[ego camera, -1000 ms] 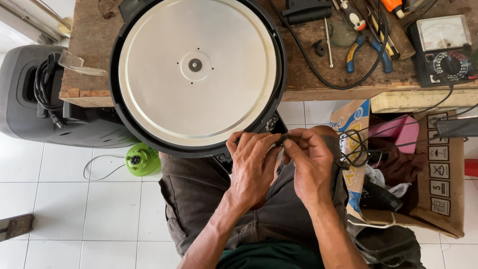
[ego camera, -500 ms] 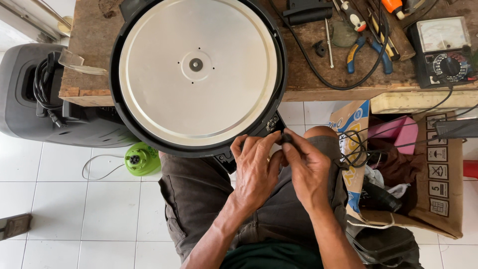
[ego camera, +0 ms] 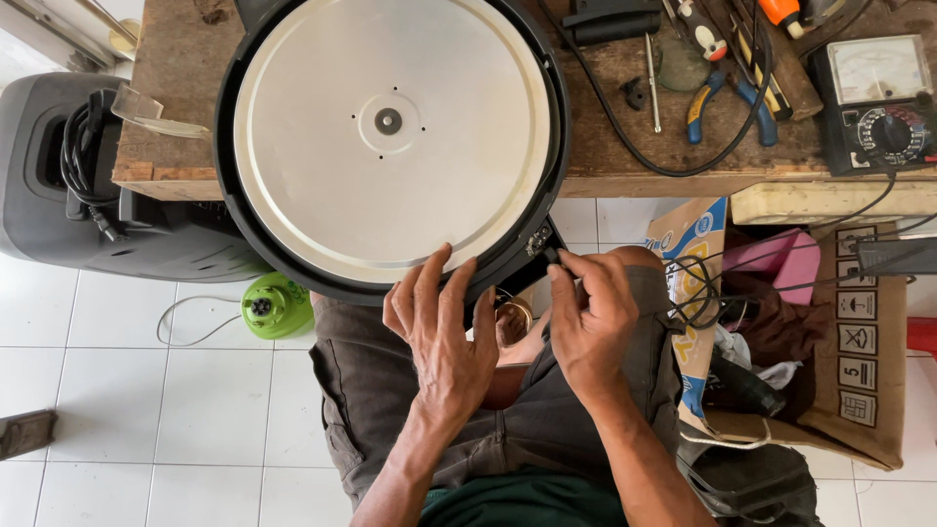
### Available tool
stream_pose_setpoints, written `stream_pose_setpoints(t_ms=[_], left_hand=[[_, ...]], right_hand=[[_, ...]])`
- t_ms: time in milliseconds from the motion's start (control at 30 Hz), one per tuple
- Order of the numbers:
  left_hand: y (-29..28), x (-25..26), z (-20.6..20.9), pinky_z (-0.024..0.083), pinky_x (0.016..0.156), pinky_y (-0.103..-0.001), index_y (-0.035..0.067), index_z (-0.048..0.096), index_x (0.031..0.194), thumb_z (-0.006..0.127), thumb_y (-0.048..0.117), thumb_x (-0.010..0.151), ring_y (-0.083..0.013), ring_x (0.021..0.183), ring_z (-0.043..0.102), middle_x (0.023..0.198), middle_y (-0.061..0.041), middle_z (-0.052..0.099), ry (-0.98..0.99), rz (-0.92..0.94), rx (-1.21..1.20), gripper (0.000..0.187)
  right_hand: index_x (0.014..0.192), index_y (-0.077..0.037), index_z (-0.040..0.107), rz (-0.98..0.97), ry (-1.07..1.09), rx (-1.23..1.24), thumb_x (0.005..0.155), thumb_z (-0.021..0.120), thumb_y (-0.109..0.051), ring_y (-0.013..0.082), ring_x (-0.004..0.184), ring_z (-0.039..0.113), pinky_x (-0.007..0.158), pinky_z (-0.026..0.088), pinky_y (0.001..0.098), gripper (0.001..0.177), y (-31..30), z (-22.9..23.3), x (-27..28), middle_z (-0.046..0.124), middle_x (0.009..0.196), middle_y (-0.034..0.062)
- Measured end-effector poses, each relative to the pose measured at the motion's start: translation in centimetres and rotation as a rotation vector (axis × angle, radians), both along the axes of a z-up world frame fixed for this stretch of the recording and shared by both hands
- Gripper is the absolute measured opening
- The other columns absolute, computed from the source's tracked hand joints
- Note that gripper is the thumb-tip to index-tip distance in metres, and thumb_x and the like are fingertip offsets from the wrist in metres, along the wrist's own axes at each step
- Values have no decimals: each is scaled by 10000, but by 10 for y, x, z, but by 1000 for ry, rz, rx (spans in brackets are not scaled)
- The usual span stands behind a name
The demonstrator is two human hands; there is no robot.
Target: The person disassembles a round appliance base, using a screwdriver and a power drill to remove screws and a plastic cover. They then flip the appliance to access the internal wiring and components, using a screwdriver to manipulate the wires and parts inside.
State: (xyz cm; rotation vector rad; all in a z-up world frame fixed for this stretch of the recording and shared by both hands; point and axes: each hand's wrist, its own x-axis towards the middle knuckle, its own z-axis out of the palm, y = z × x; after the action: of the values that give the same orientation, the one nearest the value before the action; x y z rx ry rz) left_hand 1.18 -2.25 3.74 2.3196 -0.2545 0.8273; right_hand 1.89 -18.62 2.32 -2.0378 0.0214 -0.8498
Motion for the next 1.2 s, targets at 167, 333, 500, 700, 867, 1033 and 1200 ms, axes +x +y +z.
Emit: stream_pose_setpoints(t_ms=[167,333,500,700,867,1033,1200], left_hand=[[0,0,-4,350,1194,-614,112,738,1390,850,192,1005,-417,1372,588,1516,-188,659,3,17,-30,409],[-3,2,-9,329,1203,-624,109,744,1389,848,194,1002,-420,1377,594,1513,-194,662,8,18,-33,409],[-5,2,-11,313,1207,-629,103,740,1384,839,215,1002,-422,1376,608,1497,-201,670,27,3,-16,409],[-8,-4,-4,287,1217,-639,104,738,1380,846,207,993,-425,1397,587,1503,-198,661,55,-40,-46,415],[-12,-4,0,250,1220,-667,123,763,1330,808,211,1019,-409,1415,587,1484,-176,679,71,-69,-8,326],[-10,-2,0,230,1208,-696,130,778,1290,781,218,1038,-396,1405,598,1461,-176,693,80,-77,58,266],[-10,1,1,222,1210,-712,124,766,1308,757,225,1059,-389,1365,620,1429,-177,709,78,-85,53,269]], right_hand=[[1170,8,835,8,-27,-18,1058,781,5,271,739,705,612,543,355,125,3,4,-1,723,939,112],[1167,-3,832,-10,-19,-57,1076,772,-19,250,747,704,612,546,346,111,4,5,3,706,946,92],[1154,0,827,-6,24,-21,1080,785,-34,260,726,684,592,522,356,92,-2,2,3,698,941,122],[1215,19,788,71,256,679,1116,704,-68,50,695,515,584,477,217,157,-2,-5,-12,651,911,39],[1231,28,781,89,298,884,1094,726,-76,54,622,479,530,419,204,181,-11,-24,-7,668,899,57],[1249,66,780,40,256,598,1115,717,-52,62,649,494,546,438,220,189,-7,-3,-9,653,879,99],[1201,53,797,-7,102,212,1126,744,-33,179,779,631,663,529,309,126,-4,5,-3,684,943,146]])
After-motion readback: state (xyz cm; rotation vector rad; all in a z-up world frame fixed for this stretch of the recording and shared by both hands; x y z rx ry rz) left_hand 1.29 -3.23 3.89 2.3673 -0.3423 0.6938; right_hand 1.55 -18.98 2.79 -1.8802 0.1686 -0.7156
